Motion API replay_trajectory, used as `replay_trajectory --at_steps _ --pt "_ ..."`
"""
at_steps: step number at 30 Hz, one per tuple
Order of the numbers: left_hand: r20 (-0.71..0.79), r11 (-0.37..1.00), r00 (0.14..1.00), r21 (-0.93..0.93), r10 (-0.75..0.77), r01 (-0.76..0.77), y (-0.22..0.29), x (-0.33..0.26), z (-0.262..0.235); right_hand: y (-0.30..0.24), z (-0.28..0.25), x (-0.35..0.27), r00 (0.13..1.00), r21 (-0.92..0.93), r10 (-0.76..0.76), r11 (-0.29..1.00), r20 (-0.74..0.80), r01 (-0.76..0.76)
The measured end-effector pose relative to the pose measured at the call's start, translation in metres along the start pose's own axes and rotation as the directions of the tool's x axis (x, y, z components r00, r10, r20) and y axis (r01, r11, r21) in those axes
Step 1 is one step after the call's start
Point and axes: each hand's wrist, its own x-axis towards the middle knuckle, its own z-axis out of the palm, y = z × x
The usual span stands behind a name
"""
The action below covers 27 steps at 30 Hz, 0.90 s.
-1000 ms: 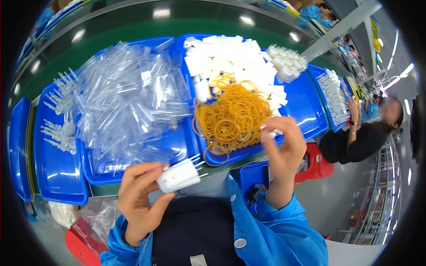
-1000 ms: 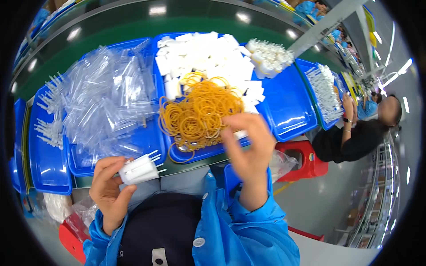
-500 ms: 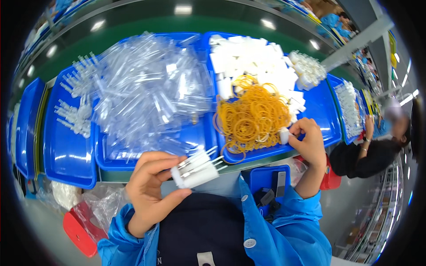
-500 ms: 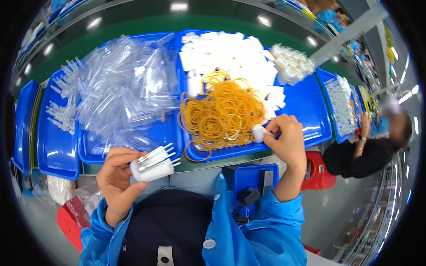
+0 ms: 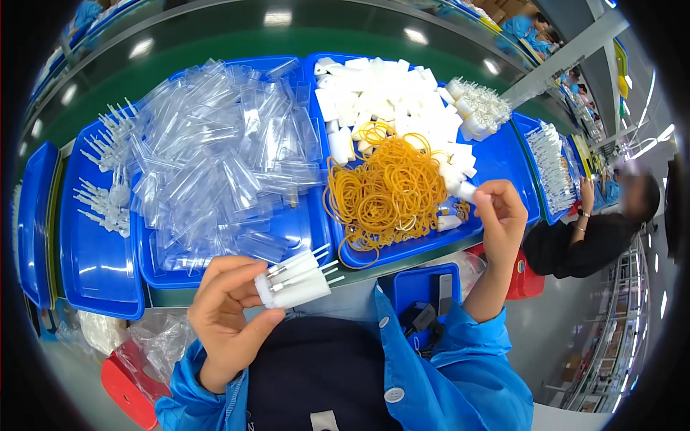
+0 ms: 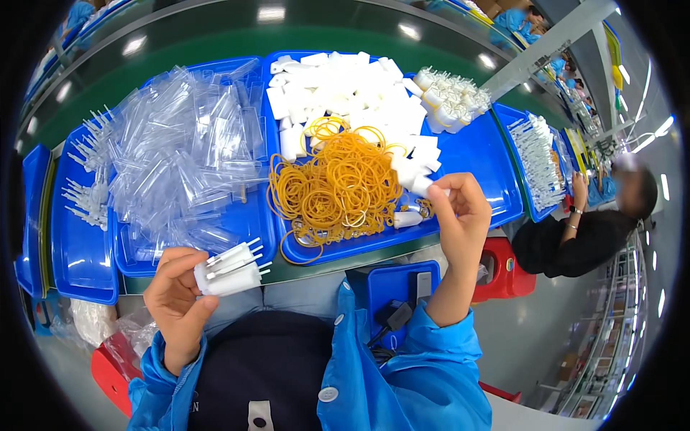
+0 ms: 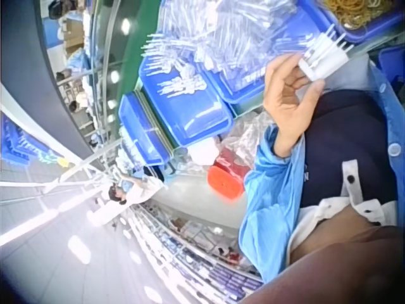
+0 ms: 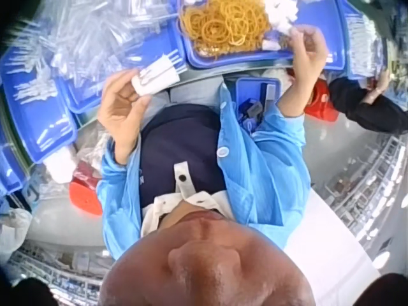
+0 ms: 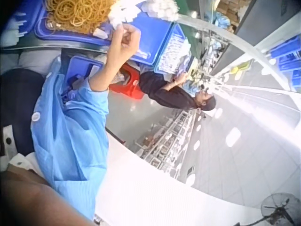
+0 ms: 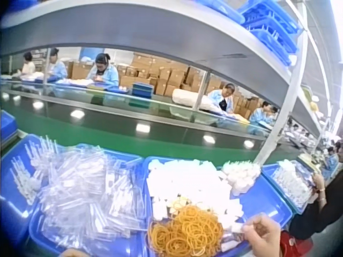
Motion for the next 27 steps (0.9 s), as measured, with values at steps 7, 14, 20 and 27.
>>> replay_trajectory --at_steps 7,14,20,27 --pt "0.021 0.999 0.999 0.019 0.033 -0.033 -0.002 0.0 0.0 -0.029 0.049 -0.028 1.0 0.369 0.018 0.929 0.009 -0.02" --pt "0.028 0.992 0.994 0.065 0.105 -0.107 -0.004 0.001 -0.001 -0.056 0.087 -0.049 0.959 0.527 -0.059 0.844 0.276 -0.1" --pt "-0.003 0.984 0.991 0.12 0.135 -0.134 -0.006 0.001 -0.003 -0.058 0.09 -0.043 0.922 0.531 -0.142 0.844 0.361 -0.078" --pt "0.014 0.948 0.978 0.244 0.206 -0.203 -0.008 0.004 -0.004 -0.061 0.093 -0.044 0.883 0.556 -0.123 0.814 0.452 -0.171"
